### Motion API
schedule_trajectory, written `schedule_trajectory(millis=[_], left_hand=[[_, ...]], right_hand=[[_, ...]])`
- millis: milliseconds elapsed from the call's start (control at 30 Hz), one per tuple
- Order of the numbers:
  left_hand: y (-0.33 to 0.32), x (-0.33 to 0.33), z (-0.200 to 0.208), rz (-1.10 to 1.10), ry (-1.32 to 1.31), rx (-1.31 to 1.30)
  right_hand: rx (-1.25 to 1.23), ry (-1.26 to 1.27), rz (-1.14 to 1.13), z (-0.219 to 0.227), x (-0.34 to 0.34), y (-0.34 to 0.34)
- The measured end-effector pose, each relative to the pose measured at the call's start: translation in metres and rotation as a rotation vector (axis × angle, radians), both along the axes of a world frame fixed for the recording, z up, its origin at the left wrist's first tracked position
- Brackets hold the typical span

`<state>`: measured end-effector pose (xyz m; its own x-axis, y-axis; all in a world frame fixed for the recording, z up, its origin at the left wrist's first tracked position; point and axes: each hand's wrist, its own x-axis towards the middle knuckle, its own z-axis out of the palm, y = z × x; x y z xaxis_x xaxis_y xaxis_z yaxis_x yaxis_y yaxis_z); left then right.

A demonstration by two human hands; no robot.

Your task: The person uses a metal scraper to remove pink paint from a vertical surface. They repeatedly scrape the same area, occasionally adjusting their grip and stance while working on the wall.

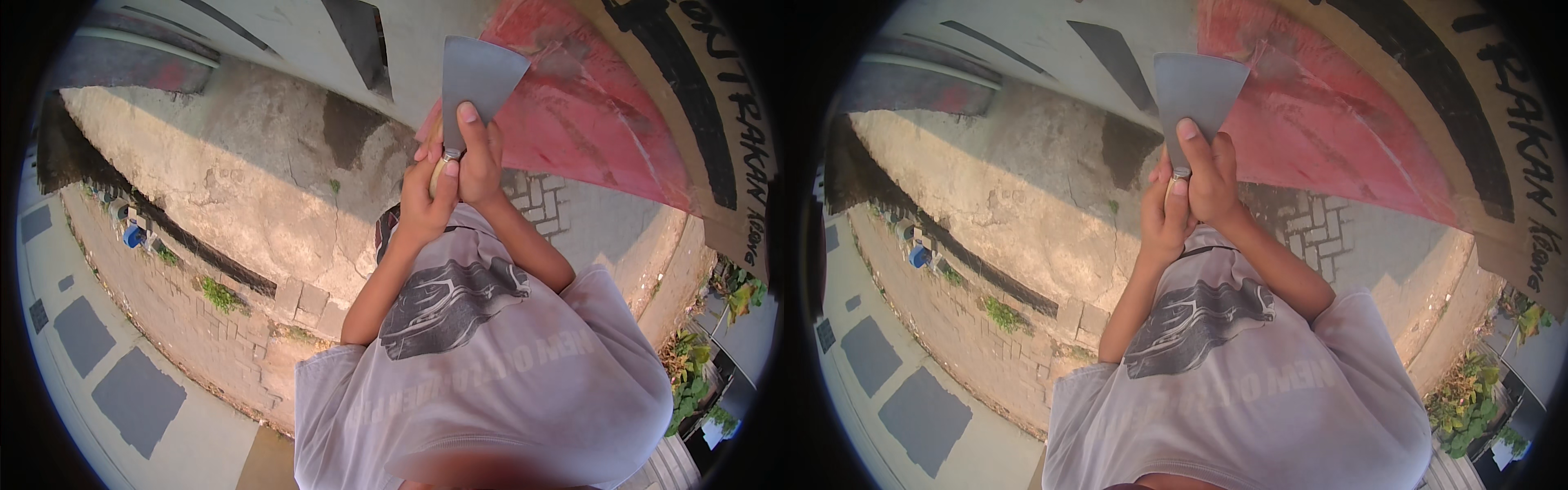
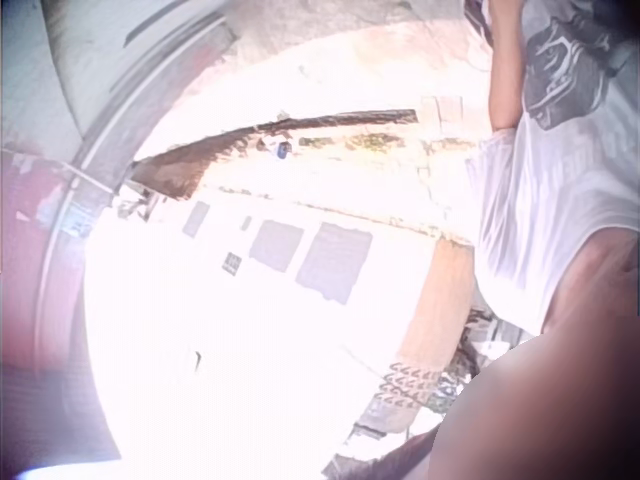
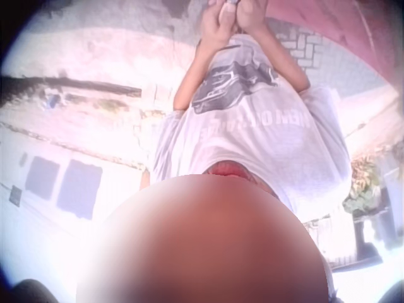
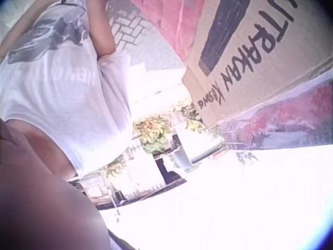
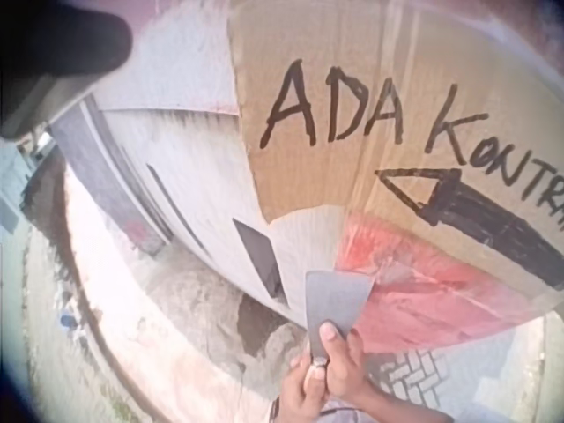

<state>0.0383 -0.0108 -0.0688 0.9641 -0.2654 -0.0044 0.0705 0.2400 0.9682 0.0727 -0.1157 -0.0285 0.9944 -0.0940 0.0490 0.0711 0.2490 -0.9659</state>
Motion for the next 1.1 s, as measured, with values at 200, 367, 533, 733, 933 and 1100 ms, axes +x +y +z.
schedule_trajectory(millis=[200,367,533,733,933,1100], left_hand=[[-0.008,0.01,-0.01,-0.079,-0.038,-0.136],[-0.009,0.001,-0.008,-0.105,0.007,-0.101],[-0.014,-0.004,-0.003,-0.059,-0.11,-0.076],[-0.023,0.0,0.002,0.049,-0.122,-0.031],[-0.01,0.004,0.017,0.048,-0.196,0.054],[0.008,0.016,0.022,-0.033,-0.212,0.064]], right_hand=[[-0.031,-0.171,-0.03,-0.005,0.01,-0.005],[0.013,-0.077,-0.07,0.008,0.009,-0.012],[-0.037,-0.143,-0.063,0.017,0.01,-0.017],[0.063,-0.116,-0.076,0.016,0.018,-0.013],[0.129,-0.132,-0.127,0.026,0.02,-0.004],[0.158,-0.089,-0.254,0.019,0.023,0.013]])
